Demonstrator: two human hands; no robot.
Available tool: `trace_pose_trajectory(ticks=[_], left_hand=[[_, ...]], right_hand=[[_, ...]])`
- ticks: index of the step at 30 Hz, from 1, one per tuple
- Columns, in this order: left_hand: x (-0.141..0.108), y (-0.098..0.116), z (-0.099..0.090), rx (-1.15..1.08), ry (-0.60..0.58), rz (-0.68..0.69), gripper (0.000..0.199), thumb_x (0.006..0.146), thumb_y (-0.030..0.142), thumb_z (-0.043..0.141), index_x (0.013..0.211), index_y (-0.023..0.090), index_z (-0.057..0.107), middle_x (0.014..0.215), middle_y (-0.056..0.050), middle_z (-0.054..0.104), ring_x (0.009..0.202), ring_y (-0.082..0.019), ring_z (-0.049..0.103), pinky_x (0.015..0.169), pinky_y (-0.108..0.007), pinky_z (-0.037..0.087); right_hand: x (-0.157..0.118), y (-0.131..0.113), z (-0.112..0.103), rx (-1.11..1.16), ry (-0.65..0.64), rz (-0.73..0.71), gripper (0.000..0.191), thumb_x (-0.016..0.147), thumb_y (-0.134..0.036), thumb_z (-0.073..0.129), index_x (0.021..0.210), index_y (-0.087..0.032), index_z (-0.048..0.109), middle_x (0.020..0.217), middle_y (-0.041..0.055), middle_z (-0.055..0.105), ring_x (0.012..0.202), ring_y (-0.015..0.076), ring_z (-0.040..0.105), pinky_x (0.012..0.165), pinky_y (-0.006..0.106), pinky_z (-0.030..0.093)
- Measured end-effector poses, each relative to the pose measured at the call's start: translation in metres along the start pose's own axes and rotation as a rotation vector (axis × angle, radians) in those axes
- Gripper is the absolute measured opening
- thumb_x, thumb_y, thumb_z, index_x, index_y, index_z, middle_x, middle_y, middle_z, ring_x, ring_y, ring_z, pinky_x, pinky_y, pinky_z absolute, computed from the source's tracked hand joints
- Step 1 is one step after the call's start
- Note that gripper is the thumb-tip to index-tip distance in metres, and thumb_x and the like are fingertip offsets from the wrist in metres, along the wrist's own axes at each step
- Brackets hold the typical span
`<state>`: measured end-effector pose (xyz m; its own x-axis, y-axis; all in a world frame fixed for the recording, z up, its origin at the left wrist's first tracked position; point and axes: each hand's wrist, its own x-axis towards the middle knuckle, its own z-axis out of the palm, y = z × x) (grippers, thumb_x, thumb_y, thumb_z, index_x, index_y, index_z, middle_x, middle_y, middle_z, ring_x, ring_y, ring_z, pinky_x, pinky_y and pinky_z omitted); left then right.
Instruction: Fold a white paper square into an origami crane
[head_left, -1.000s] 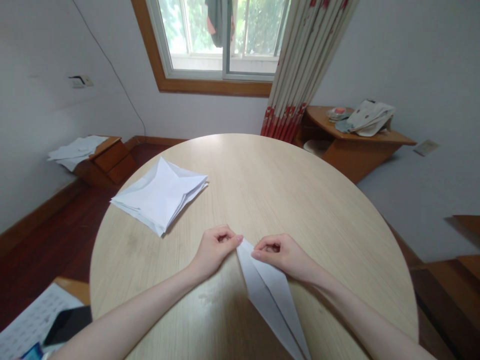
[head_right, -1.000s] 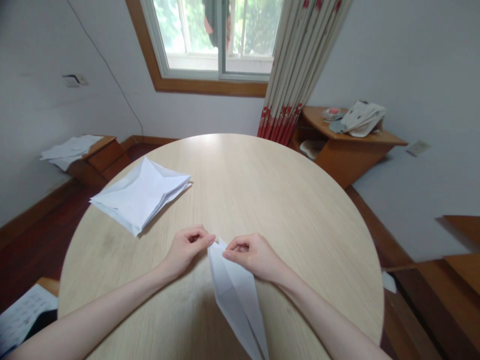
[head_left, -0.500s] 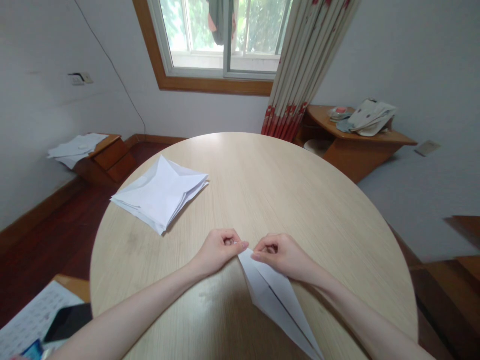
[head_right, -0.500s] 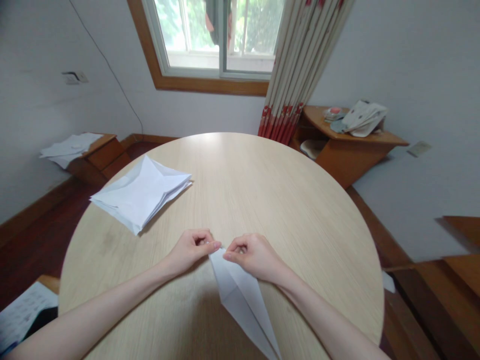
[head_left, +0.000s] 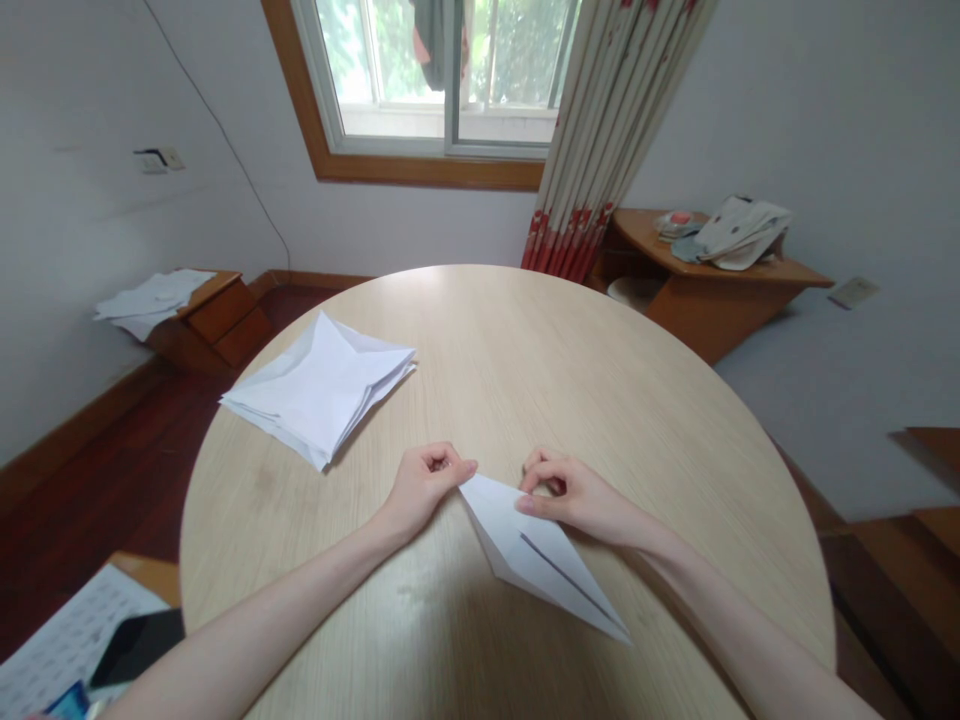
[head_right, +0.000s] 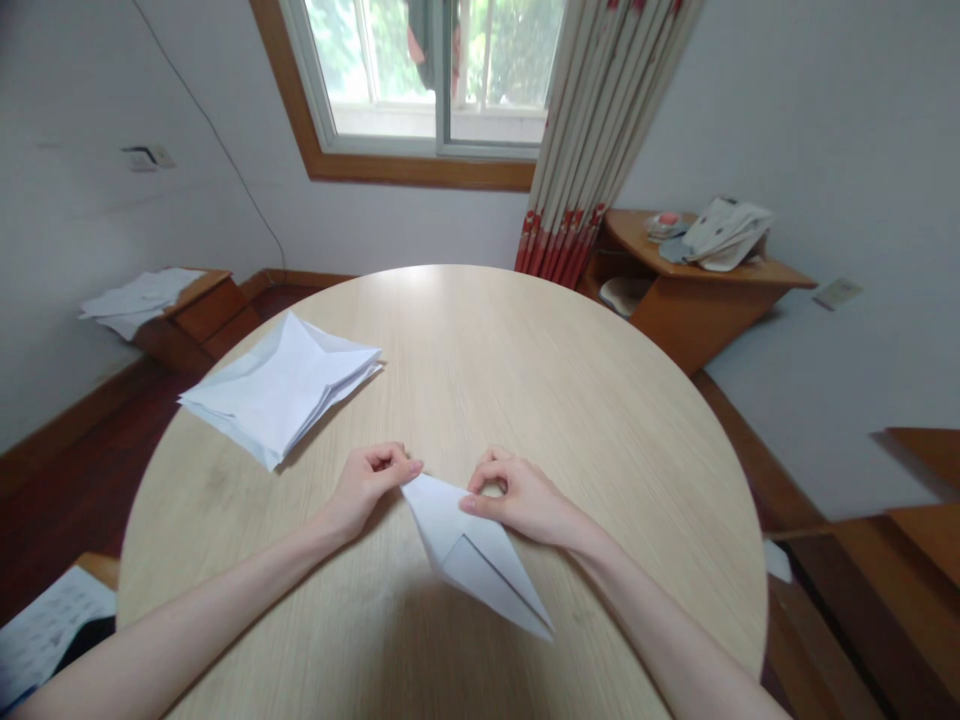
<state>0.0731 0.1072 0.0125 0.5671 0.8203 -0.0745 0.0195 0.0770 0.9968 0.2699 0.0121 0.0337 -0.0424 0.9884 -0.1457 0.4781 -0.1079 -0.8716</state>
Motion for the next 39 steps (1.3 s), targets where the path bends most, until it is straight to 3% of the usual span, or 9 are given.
trace_pose_trajectory(ticks=[7,11,19,26,36,39], left_hand=[[0.000,0.000,-0.001,-0.013,0.027,0.021,0.037,0.065,0.040,0.072,0.048,0.016,0.050,0.051,0.005,0.042,0.053,-0.009,0.035,0.054,-0.025,0.024],[-0.001,0.001,-0.001,-0.016,0.023,0.023,0.038,0.065,0.041,0.072,0.048,0.016,0.050,0.052,0.004,0.043,0.053,-0.009,0.035,0.054,-0.025,0.024],[-0.001,0.001,0.000,-0.028,0.022,0.016,0.035,0.065,0.039,0.073,0.049,0.015,0.053,0.052,0.004,0.046,0.053,-0.009,0.036,0.054,-0.025,0.025],[-0.001,0.002,0.001,-0.014,0.034,0.019,0.037,0.065,0.041,0.072,0.048,0.015,0.051,0.052,0.004,0.045,0.054,-0.009,0.036,0.056,-0.025,0.027],[-0.002,0.000,0.002,0.090,0.029,0.066,0.043,0.074,0.052,0.062,0.053,0.018,0.048,0.054,0.004,0.042,0.056,-0.012,0.039,0.057,-0.025,0.031],[-0.005,0.002,-0.001,0.244,0.082,0.230,0.036,0.085,0.048,0.051,0.068,0.017,0.058,0.065,0.000,0.052,0.064,-0.015,0.047,0.062,-0.027,0.037]], right_hand=[[0.000,-0.001,-0.006,0.081,-0.134,0.119,0.033,0.068,-0.051,0.068,0.075,-0.019,0.063,0.055,-0.0060,0.037,0.054,0.0107,0.030,0.053,0.027,0.021],[-0.001,-0.005,-0.004,0.158,-0.154,0.162,0.034,0.063,-0.048,0.073,0.075,-0.018,0.061,0.056,-0.0054,0.043,0.054,0.0100,0.034,0.053,0.026,0.024],[0.002,-0.004,0.004,0.242,-0.058,0.234,0.024,0.056,-0.033,0.076,0.067,-0.018,0.061,0.055,-0.0041,0.053,0.053,0.0099,0.044,0.053,0.025,0.030],[0.003,0.001,0.002,0.336,-0.031,0.211,0.040,0.063,-0.032,0.073,0.098,-0.016,0.065,0.056,-0.0043,0.060,0.052,0.0112,0.051,0.055,0.026,0.034],[0.002,-0.001,0.001,0.279,-0.015,0.115,0.027,0.074,-0.040,0.065,0.088,-0.017,0.061,0.058,-0.0048,0.052,0.053,0.0104,0.046,0.053,0.025,0.031],[0.001,-0.002,0.003,0.229,0.021,0.079,0.023,0.079,-0.040,0.059,0.087,-0.018,0.057,0.058,-0.0060,0.047,0.054,0.0106,0.043,0.053,0.025,0.030]])
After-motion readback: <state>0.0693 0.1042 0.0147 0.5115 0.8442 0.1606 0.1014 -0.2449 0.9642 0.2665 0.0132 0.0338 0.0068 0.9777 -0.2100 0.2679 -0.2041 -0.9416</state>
